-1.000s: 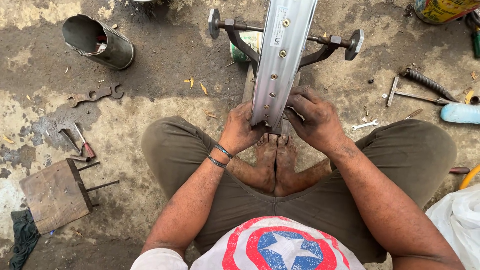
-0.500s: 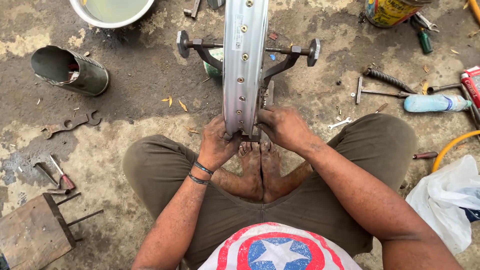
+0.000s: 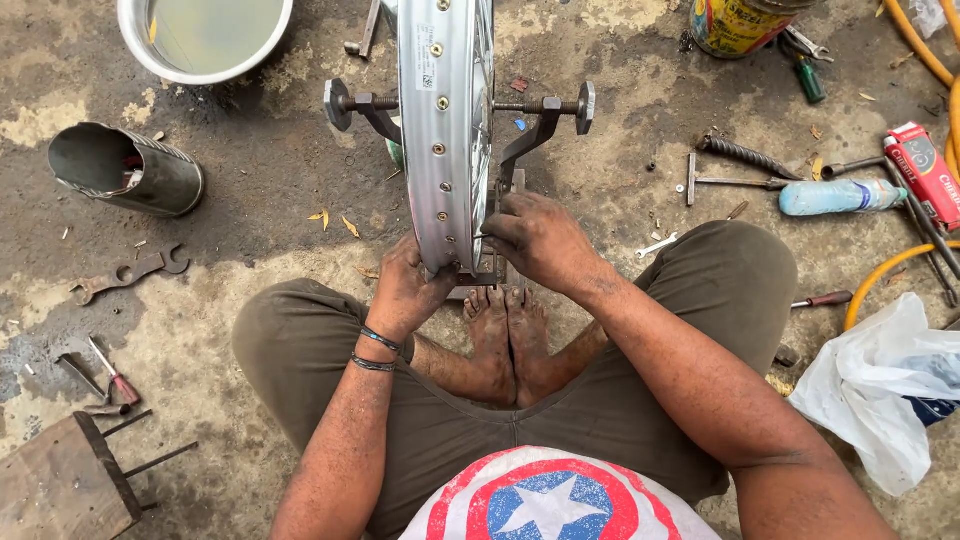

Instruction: The person sits on the ground and uses a wrench to tighten the spokes of a bicycle wheel mounted on a truing stand. They rotate the wheel to access different sections and repeatedly adjust the tension on the spokes.

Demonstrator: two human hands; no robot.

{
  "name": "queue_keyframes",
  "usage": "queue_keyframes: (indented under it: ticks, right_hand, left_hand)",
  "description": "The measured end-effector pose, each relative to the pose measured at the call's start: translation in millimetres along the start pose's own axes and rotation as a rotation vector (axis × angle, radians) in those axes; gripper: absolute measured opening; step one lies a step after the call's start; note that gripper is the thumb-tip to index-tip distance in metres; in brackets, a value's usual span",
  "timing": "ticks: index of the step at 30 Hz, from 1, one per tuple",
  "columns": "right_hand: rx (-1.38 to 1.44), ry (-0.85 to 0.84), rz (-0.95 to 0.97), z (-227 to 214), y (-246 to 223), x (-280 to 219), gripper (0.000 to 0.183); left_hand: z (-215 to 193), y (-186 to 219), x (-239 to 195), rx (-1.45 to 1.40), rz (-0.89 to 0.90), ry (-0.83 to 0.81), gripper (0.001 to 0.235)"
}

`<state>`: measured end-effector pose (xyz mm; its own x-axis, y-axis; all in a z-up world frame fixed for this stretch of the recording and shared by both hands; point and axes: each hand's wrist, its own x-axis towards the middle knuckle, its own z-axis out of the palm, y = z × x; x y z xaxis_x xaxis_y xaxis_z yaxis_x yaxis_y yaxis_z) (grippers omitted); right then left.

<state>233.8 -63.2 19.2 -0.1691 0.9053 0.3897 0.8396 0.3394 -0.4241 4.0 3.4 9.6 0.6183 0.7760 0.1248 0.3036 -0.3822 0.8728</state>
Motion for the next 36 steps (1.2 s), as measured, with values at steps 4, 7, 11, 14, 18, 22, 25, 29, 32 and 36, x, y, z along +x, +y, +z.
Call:
queue_keyframes:
  ticks: [4, 7, 11, 14, 18, 22, 25, 29, 32, 36]
  right_hand:
    - [-0.055, 0.010, -0.058, -11, -26, 8, 0.023]
    - [-0.079, 0.041, -0.119, -13, -29, 11, 0.026]
    - [0.045, -0.035, 0.018, -20, -7, 16, 0.026]
    - [0.083, -0.054, 0.024, -17, -12, 15, 0.026]
    - [0.125, -0.037, -0.078, -18, -23, 15, 0.026]
    - [-0.014, -0.029, -0.172, -23, -17, 22, 0.029]
    - [-0.083, -0.063, -0.108, -16, -15, 20, 0.025]
    - [-0.039, -0.037, 0.004, 6, 1, 1, 0.029]
    - [0.010, -0.196, 0.138, 39, 11, -15, 0.037]
    - [-0.043, -0.239, 0.129, 59, 13, -24, 0.049]
  left_hand:
    - [5, -2, -3, 0.039, -0.021, 0.032, 0.029]
    - [5, -3, -3, 0.046, 0.044, 0.049, 0.030]
    - [6, -2, -3, 0.079, 0.081, 0.063, 0.033]
    - [9, -3, -2, 0.089, 0.078, 0.066, 0.032]
    - [10, -7, 0, 0.125, 0.111, 0.055, 0.032]
    - [11, -7, 2, 0.096, 0.178, 0.089, 0.028]
    - [8, 1, 0, 0.048, 0.132, 0.069, 0.019]
    - [1, 6, -7, 0.090, 0.188, 0.096, 0.016]
    - [-6, 7, -10, 0.075, 0.148, 0.095, 0.016]
    - [-8, 5, -15, 0.122, 0.101, 0.112, 0.016]
